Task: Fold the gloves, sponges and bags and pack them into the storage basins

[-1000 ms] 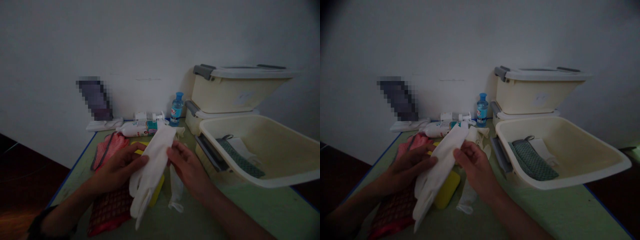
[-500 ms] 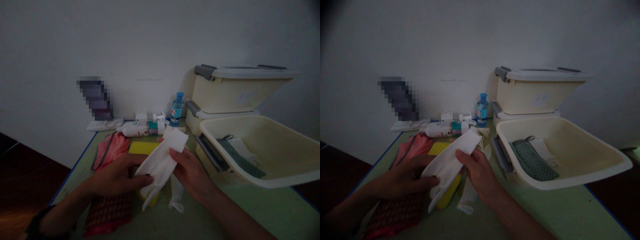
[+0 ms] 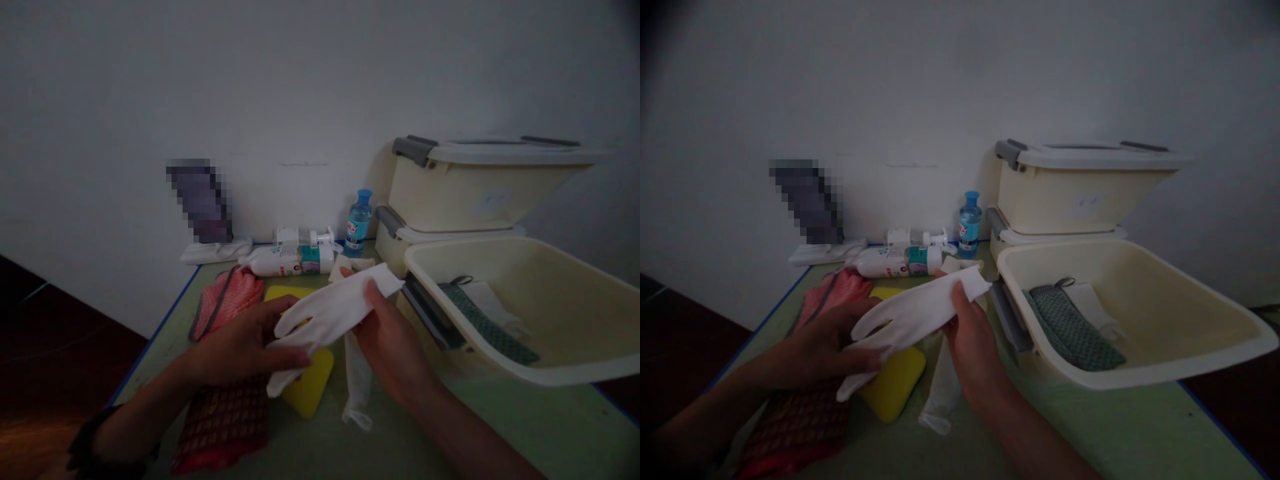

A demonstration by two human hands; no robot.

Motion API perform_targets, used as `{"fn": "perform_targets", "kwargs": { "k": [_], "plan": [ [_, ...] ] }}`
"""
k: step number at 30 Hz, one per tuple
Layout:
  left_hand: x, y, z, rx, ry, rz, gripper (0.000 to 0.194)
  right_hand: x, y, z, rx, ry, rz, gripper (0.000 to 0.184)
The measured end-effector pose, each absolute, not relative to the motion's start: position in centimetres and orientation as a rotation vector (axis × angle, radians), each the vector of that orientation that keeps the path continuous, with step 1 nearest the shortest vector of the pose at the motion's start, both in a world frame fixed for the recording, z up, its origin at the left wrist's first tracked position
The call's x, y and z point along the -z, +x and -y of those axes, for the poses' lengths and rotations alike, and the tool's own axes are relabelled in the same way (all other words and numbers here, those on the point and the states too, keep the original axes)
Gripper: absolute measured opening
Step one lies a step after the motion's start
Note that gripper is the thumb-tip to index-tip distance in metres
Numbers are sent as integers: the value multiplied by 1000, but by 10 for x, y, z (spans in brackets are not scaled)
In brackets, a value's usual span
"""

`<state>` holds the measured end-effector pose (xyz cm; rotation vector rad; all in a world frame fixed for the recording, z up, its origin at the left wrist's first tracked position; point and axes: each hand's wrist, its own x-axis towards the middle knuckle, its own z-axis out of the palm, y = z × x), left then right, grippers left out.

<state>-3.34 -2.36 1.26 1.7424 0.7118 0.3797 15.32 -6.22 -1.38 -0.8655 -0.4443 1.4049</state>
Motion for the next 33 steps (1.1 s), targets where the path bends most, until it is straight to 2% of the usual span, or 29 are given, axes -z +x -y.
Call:
{"fn": "perform_targets", "kwargs": {
  "k": [6,10,16,19,23,33],
  "plan": [
    [-14,-34,23,-176,1800,-608,24,8,149,62,-1383,-848,233,30],
    [-13,-36,24,-246,1817,-611,26,8,150,61,-1380,-805,252,25],
    [-14,-34,24,-311,1615,-680,25,7,152,62,-1377,-734,324,33],
    [-14,-34,23,-323,1643,-707,34,7,152,65,-1387,-718,391,35],
    [-11,-36,21,-352,1801,-770,60,6,152,66,-1396,-741,432,38],
    [-9,-32,21,-273,1640,-750,31,7,153,64,-1316,-732,442,34]
  ]
}}
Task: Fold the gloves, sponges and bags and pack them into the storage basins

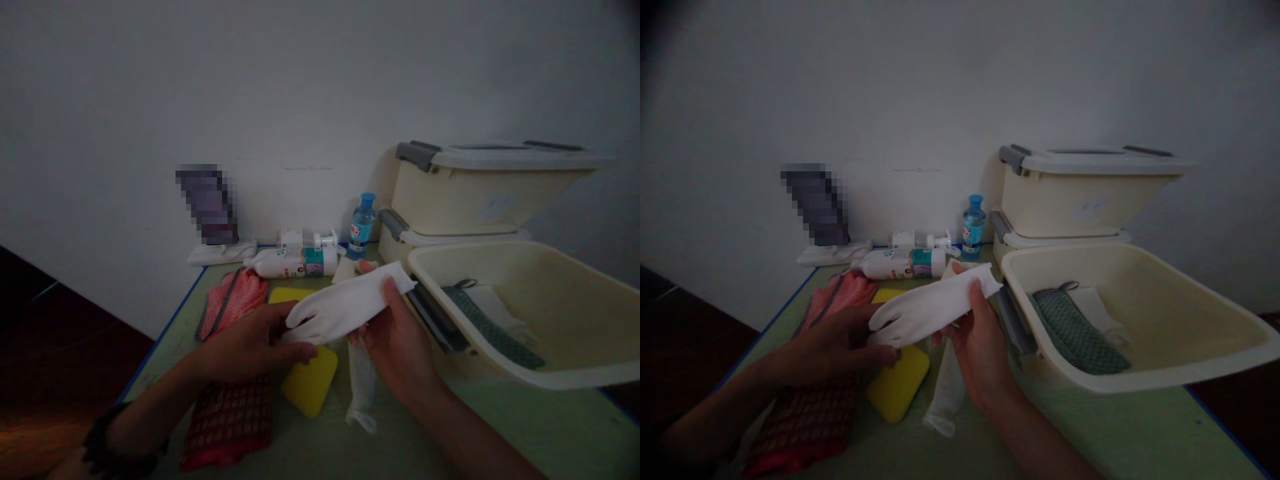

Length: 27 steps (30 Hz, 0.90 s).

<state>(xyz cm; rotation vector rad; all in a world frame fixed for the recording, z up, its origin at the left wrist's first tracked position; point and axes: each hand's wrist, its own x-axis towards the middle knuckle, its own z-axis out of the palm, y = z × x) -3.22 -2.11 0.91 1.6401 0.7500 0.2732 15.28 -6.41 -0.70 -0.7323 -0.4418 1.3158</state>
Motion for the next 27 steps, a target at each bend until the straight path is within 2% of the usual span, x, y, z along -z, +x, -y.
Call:
{"fn": "perform_targets", "kwargs": {
  "k": [7,13,17,22,27],
  "plan": [
    [-9,-31,17,-213,1589,-746,22,7,151,63,-1295,-741,411,36],
    [-10,-31,18,-177,1577,-751,25,6,152,65,-1272,-740,400,35],
    [-11,-32,20,-197,1664,-718,20,2,154,65,-1277,-728,415,36],
    [-15,-34,23,-185,1785,-711,26,1,153,66,-1293,-712,410,38],
    [-17,-33,21,-188,1793,-727,20,2,153,67,-1292,-705,403,35]
  ]
}}
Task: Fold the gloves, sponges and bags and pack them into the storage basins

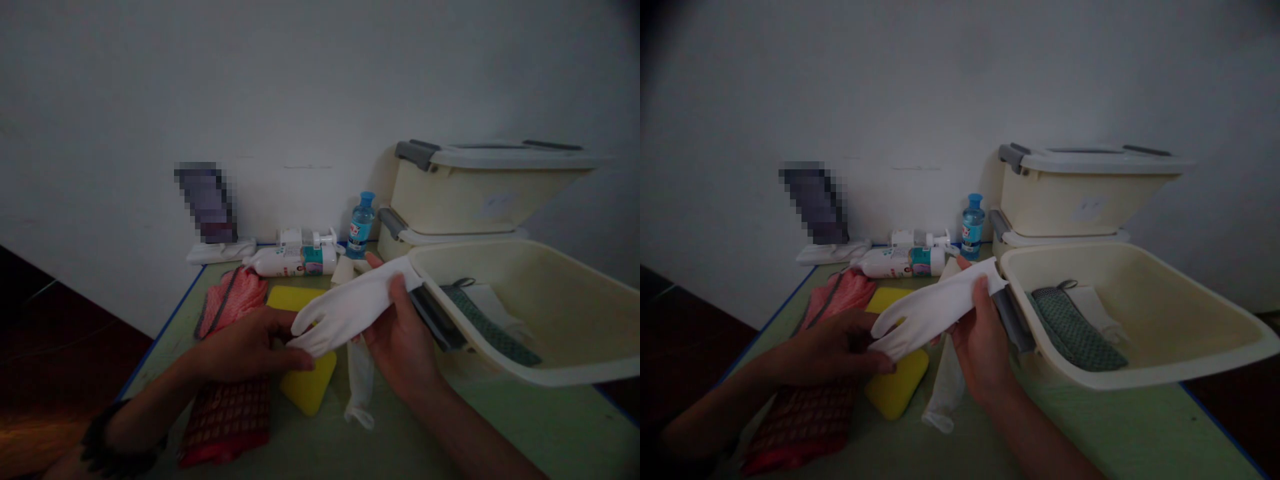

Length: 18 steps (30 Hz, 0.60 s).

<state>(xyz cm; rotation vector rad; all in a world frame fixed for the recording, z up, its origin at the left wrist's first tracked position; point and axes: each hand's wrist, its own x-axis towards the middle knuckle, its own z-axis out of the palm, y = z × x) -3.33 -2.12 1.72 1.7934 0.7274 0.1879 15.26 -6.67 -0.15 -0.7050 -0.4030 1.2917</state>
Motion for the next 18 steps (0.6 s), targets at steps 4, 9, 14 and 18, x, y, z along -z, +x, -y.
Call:
{"fn": "perform_targets", "kwargs": {
  "k": [4,9,14,18],
  "plan": [
    [-15,-34,19,-142,1716,-718,23,1,152,66,-1293,-706,402,32],
    [-13,-32,19,-117,1802,-760,28,3,152,68,-1287,-726,485,40],
    [-19,-28,24,-47,1946,-859,28,1,151,75,-1229,-800,672,47],
    [-17,-30,26,-218,1970,-760,48,-15,149,81,-1168,-916,936,44]
  ]
}}
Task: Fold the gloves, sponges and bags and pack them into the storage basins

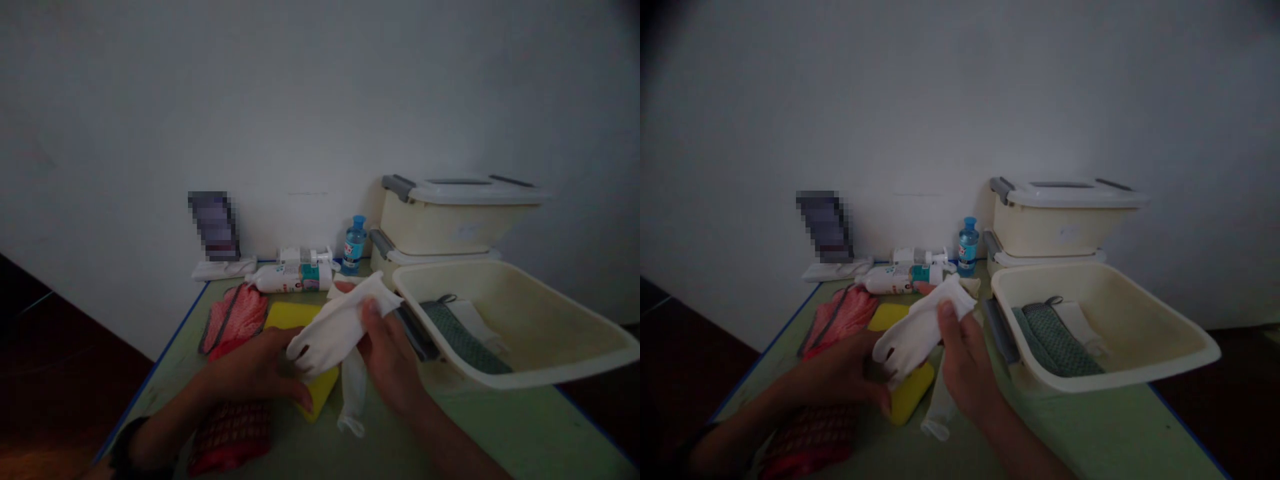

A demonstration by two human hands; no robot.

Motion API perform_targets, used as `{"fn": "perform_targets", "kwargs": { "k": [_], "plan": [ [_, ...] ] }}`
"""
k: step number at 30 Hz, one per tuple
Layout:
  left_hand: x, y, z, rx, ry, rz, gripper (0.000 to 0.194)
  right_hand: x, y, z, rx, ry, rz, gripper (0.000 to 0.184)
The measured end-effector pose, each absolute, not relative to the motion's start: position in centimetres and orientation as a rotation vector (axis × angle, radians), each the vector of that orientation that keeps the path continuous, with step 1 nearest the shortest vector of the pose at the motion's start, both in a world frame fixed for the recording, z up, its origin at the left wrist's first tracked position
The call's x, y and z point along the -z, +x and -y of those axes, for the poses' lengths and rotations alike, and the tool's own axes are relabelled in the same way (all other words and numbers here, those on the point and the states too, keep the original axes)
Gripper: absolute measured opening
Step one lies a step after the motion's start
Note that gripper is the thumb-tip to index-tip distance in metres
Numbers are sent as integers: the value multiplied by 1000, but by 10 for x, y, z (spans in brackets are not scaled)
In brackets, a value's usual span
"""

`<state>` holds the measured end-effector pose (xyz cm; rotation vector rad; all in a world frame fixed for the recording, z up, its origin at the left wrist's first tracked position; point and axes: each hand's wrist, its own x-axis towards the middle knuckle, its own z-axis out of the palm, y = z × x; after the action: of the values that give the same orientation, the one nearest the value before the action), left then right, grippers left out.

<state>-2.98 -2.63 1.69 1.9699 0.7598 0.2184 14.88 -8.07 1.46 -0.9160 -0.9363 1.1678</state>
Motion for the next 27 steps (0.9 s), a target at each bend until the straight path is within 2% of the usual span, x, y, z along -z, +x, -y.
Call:
{"fn": "perform_targets", "kwargs": {
  "k": [3,6,10,12,15,21,27],
  "plan": [
    [-10,-33,24,-465,1849,-557,65,-39,150,81,-1093,-986,1265,43],
    [-14,-36,17,-615,1815,-445,76,-73,153,78,-836,-1029,1583,36],
    [-52,-35,6,-655,1919,-365,82,-109,151,70,-538,-1092,1756,34],
    [-79,-34,2,-517,1942,-283,78,-118,149,64,-415,-1094,1719,32],
    [-113,-33,0,-333,1961,-305,62,-120,147,53,-343,-1065,1644,31],
    [-124,-34,-1,-619,2007,-490,32,-118,150,38,-480,-1031,1640,23],
    [-122,-30,5,-727,2081,-609,18,-114,141,37,-508,-1029,1632,13]
  ]
}}
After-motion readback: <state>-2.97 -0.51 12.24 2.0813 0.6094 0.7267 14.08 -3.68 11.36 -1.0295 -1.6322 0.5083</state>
